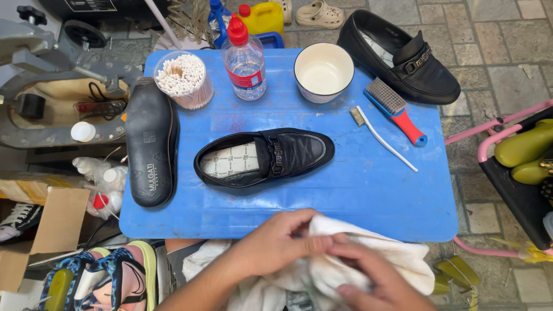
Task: The person cleans a black leather loafer by scrubbing the exterior and interior with a toothbrush and a white cleaning solution. They wipe the shoe with a white cloth to remove excess foam and residue, repeating the process on different sections of the shoe. The person also removes and reinserts the insole during the cleaning process.
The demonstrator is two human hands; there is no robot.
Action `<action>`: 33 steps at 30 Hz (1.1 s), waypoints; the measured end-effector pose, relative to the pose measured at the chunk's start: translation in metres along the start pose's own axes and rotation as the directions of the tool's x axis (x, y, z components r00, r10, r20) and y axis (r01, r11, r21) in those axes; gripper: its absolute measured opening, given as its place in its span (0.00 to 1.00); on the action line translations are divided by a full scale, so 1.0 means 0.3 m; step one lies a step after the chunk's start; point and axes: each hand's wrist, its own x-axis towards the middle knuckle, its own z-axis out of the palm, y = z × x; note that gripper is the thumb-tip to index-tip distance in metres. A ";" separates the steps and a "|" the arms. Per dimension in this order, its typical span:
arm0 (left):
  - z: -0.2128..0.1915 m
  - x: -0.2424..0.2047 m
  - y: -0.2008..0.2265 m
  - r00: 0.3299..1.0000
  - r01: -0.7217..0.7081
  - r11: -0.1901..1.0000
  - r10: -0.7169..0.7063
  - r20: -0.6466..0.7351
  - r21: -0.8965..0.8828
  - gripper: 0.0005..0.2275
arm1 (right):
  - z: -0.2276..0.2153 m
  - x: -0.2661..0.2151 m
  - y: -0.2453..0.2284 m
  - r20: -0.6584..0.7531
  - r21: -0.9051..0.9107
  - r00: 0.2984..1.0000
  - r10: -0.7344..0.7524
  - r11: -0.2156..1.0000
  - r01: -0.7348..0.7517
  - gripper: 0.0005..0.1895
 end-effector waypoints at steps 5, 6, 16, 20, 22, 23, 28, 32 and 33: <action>0.001 -0.009 0.043 0.986 0.045 0.996 -0.057 -0.156 -0.078 0.25 | 0.005 0.085 -0.180 -0.072 -0.082 0.981 -0.181 0.981 0.175 0.31; -0.008 -0.010 0.043 0.987 0.009 0.998 -0.018 -0.161 -0.060 0.19 | -0.008 0.095 -0.199 -0.099 -0.153 0.971 -0.220 0.967 0.203 0.27; -0.210 -0.096 -0.021 0.956 -0.181 0.947 0.106 -0.273 -0.267 0.13 | -0.180 0.131 -0.249 -0.065 -0.433 0.995 0.075 0.896 -0.096 0.09; -0.270 -0.140 0.023 0.943 -0.155 0.988 0.143 -0.301 -0.015 0.14 | -0.158 0.058 -0.209 -0.260 -0.121 0.955 0.142 0.976 -0.178 0.07; -0.297 -0.178 0.074 0.987 0.022 0.968 0.019 -0.162 0.251 0.12 | -0.123 0.069 -0.230 -0.307 -0.049 0.951 -0.029 0.999 0.015 0.06; -0.304 -0.194 0.094 0.992 0.101 0.918 -0.064 -0.106 0.383 0.12 | -0.101 0.090 -0.248 -0.231 -0.175 0.968 -0.099 0.983 0.059 0.06; -0.320 -0.218 0.145 0.982 0.082 0.809 0.034 -0.187 0.582 0.13 | -0.085 0.230 -0.347 0.074 -0.575 0.959 -0.274 0.774 0.266 0.11; -0.354 -0.151 0.135 0.815 0.013 0.635 0.442 -0.376 0.773 0.10 | -0.163 0.309 -0.339 -0.390 -0.789 0.819 -0.421 0.612 -0.061 0.09; -0.376 -0.114 0.127 0.803 -0.030 0.525 0.520 -0.292 0.851 0.12 | -0.187 0.326 -0.326 -0.451 -0.821 0.779 -0.436 0.546 -0.169 0.09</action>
